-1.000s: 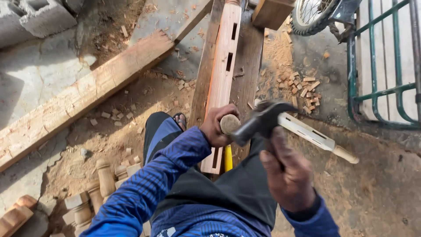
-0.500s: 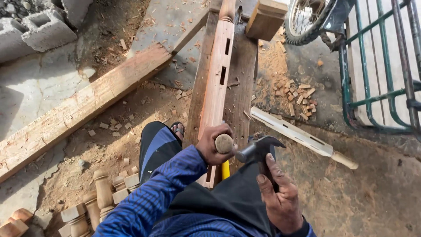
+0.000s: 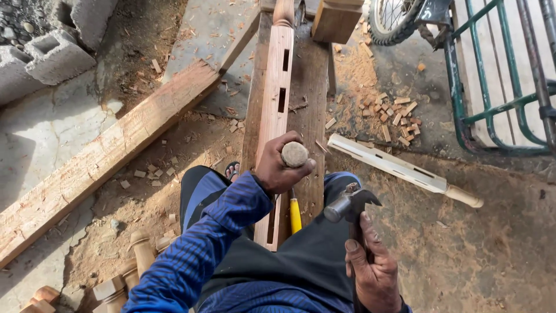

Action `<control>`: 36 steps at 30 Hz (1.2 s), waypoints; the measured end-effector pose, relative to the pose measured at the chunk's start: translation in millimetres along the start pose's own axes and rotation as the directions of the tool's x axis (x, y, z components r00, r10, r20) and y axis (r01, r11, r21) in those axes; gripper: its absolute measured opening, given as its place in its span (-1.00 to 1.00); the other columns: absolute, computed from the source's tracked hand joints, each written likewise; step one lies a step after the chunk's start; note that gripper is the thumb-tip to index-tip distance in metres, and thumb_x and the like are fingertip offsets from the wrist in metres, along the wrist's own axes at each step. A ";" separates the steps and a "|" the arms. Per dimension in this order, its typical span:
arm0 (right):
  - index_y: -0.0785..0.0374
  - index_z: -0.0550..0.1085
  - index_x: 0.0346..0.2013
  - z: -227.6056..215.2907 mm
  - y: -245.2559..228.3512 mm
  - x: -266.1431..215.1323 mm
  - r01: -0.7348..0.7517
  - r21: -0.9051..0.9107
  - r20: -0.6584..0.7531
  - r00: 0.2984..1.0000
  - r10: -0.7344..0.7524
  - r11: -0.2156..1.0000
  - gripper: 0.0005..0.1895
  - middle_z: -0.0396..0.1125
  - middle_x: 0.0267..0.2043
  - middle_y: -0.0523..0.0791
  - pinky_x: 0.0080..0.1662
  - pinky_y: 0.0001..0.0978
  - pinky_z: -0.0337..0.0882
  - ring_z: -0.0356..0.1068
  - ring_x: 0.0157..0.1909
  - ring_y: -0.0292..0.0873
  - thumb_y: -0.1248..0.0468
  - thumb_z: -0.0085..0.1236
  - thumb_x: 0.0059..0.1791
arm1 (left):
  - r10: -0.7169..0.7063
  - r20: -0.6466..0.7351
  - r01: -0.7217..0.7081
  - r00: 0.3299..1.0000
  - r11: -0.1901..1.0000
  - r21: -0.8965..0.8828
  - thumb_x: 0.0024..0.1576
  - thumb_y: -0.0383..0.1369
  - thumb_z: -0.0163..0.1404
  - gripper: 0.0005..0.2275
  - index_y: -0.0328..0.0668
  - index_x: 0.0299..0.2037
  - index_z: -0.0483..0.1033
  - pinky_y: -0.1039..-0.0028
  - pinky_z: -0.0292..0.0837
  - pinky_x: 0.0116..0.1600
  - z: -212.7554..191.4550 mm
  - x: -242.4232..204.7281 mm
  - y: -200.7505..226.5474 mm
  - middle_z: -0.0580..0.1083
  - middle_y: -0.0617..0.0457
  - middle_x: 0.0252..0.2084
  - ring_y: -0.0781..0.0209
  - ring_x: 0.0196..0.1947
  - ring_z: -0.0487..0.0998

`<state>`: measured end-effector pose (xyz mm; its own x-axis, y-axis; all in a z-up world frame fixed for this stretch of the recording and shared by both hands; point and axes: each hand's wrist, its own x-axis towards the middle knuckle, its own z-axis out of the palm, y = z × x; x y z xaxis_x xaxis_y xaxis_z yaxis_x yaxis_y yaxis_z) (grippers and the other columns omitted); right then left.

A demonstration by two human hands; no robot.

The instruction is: Chiseling and hammering a wooden furniture leg to create mortise slots.

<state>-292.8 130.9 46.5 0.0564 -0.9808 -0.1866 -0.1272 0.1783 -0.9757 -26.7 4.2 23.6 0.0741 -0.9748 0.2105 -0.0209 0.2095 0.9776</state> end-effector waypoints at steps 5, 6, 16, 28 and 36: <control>0.21 0.26 0.39 -2.5 9.8 4.2 0.047 0.045 0.002 0.999 -0.048 0.998 -0.36 0.40 -0.24 -0.19 -0.53 -0.54 0.32 0.25 -0.50 -0.38 0.33 0.11 -0.01 | 0.074 0.093 -0.078 0.993 0.996 0.035 -0.01 -0.43 0.26 -0.79 -0.20 -0.33 0.42 0.52 0.43 -0.26 -3.1 2.1 -2.3 0.41 0.17 -0.41 0.46 -0.37 0.42; 0.20 0.28 0.41 -4.2 11.8 2.0 0.020 0.036 -0.001 1.000 -0.020 0.999 -0.36 0.38 -0.30 -0.17 -0.52 -0.53 0.32 0.25 -0.49 -0.37 0.33 0.12 0.01 | 0.059 0.116 -0.064 0.992 0.997 0.045 -0.01 -0.42 0.26 -0.78 -0.21 -0.34 0.41 0.52 0.42 -0.27 -2.7 -1.2 -4.1 0.40 0.16 -0.42 0.45 -0.38 0.42; 0.16 0.29 0.41 -0.5 -3.4 6.2 0.007 0.000 0.028 1.000 -0.007 1.000 -0.35 0.36 -0.37 -0.17 -0.51 -0.52 0.33 0.26 -0.51 -0.37 0.31 0.13 0.00 | 0.068 0.198 -0.079 0.978 0.996 0.048 0.00 -0.42 0.23 -0.79 -0.22 -0.33 0.41 0.49 0.43 -0.28 -5.0 -11.1 8.4 0.41 0.11 -0.43 0.40 -0.39 0.44; 0.18 0.25 0.44 13.5 -58.2 30.1 0.315 -0.154 0.196 0.939 -0.284 0.937 -0.36 0.32 -0.49 -0.24 -0.43 -0.57 0.33 0.22 -0.52 -0.42 0.28 0.14 0.04 | 0.167 0.318 -0.190 0.933 0.981 0.044 0.04 -0.41 0.21 -0.77 -0.26 -0.24 0.40 0.43 0.45 -0.17 -9.9 -17.2 13.7 0.43 0.01 -0.33 0.28 -0.32 0.48; 0.25 0.39 0.31 44.4 -95.5 41.5 0.531 -0.406 0.406 0.834 -0.373 0.744 -0.46 0.44 -0.38 -0.10 -0.27 -0.49 0.43 0.36 -0.41 -0.32 0.32 0.19 0.02 | 0.198 0.322 -0.214 0.926 0.977 0.014 -0.04 -0.35 0.26 -0.65 -0.27 -0.10 0.45 0.40 0.44 -0.10 -24.8 -21.3 12.9 0.48 -0.05 -0.24 0.13 -0.25 0.52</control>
<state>-234.3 76.6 126.8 0.4969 -0.8526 0.1618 -0.4671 -0.4199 -0.7782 -3.8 29.6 31.8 -0.2571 -0.8857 0.3867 -0.0500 0.4118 0.9099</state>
